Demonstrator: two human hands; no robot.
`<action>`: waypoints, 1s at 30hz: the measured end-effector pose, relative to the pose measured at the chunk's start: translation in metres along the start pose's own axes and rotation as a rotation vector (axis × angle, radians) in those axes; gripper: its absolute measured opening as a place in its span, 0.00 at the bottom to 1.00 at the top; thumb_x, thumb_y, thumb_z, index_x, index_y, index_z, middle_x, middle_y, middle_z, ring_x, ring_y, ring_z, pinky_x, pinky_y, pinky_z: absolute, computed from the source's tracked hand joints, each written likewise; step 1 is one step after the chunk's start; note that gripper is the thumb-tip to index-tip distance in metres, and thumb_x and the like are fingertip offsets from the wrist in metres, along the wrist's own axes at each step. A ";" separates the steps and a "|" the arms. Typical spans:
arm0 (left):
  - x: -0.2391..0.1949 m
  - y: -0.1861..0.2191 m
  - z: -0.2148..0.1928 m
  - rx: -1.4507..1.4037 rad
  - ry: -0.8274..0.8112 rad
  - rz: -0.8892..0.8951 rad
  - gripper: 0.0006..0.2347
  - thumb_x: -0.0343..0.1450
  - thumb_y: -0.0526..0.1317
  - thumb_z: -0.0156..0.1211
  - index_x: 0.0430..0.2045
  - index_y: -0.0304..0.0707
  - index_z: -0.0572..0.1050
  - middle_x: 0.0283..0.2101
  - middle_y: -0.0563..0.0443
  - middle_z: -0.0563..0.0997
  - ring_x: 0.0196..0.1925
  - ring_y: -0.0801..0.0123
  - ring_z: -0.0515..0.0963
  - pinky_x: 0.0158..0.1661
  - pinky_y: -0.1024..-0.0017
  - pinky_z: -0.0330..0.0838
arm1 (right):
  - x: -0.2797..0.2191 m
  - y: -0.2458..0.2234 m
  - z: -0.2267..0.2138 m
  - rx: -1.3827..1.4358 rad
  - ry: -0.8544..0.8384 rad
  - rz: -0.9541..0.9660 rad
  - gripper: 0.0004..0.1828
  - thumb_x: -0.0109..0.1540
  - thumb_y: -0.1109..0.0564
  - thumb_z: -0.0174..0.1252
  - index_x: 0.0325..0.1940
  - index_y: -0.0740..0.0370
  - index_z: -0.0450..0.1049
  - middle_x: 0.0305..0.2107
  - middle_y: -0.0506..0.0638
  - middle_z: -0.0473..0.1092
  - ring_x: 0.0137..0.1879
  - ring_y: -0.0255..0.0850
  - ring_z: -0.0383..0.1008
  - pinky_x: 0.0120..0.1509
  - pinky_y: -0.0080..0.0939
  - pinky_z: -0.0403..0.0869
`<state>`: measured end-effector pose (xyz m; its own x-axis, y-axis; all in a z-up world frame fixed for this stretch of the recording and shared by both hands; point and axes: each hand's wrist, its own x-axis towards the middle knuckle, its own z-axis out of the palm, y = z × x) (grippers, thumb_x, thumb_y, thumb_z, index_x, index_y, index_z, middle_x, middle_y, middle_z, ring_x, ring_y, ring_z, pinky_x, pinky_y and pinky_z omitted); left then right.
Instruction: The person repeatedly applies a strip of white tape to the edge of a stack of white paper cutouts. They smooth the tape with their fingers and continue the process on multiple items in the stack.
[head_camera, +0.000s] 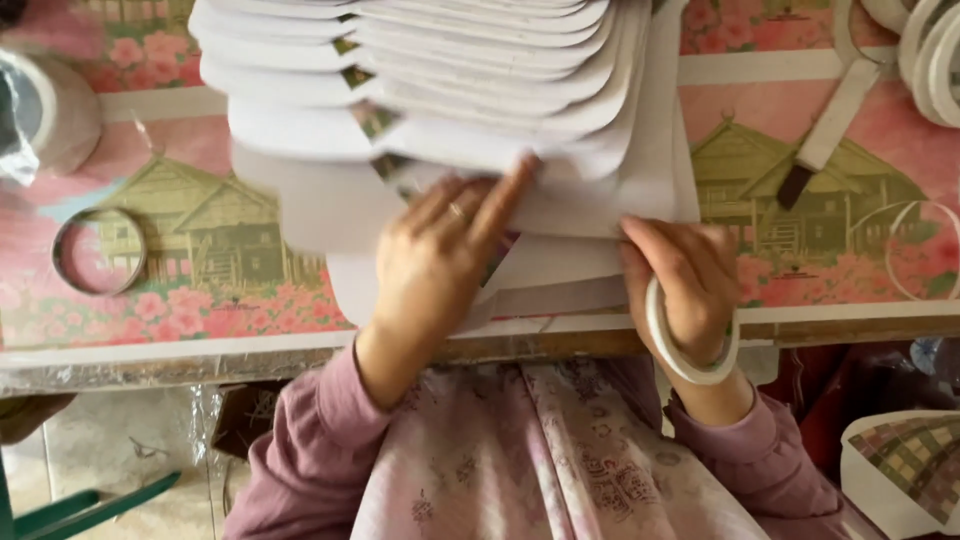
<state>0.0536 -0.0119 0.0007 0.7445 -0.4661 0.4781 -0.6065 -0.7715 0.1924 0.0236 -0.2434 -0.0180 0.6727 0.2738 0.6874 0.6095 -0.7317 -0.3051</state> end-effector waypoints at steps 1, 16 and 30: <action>-0.002 0.005 0.005 0.005 -0.004 -0.008 0.27 0.71 0.29 0.62 0.64 0.40 0.58 0.44 0.49 0.80 0.46 0.65 0.77 0.35 0.73 0.75 | 0.003 -0.001 -0.003 0.010 -0.004 -0.002 0.09 0.63 0.71 0.62 0.47 0.72 0.73 0.37 0.62 0.75 0.38 0.49 0.68 0.46 0.46 0.68; -0.017 0.069 0.034 0.387 -0.252 0.003 0.18 0.79 0.49 0.30 0.64 0.59 0.43 0.61 0.31 0.60 0.65 0.41 0.63 0.64 0.44 0.59 | -0.012 -0.037 -0.011 0.151 -0.065 -0.187 0.06 0.59 0.68 0.61 0.40 0.71 0.73 0.32 0.58 0.72 0.36 0.46 0.66 0.38 0.45 0.70; -0.059 0.018 -0.026 -0.184 -0.082 0.075 0.16 0.75 0.30 0.36 0.59 0.35 0.60 0.53 0.53 0.79 0.60 0.63 0.74 0.59 0.61 0.65 | 0.020 -0.041 -0.002 0.213 -0.318 0.012 0.14 0.65 0.68 0.53 0.55 0.77 0.69 0.33 0.58 0.76 0.33 0.46 0.72 0.46 0.44 0.70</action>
<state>-0.0083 0.0128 -0.0017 0.7108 -0.5591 0.4267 -0.6964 -0.6446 0.3154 0.0114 -0.2086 0.0098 0.7564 0.4709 0.4540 0.6520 -0.5989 -0.4650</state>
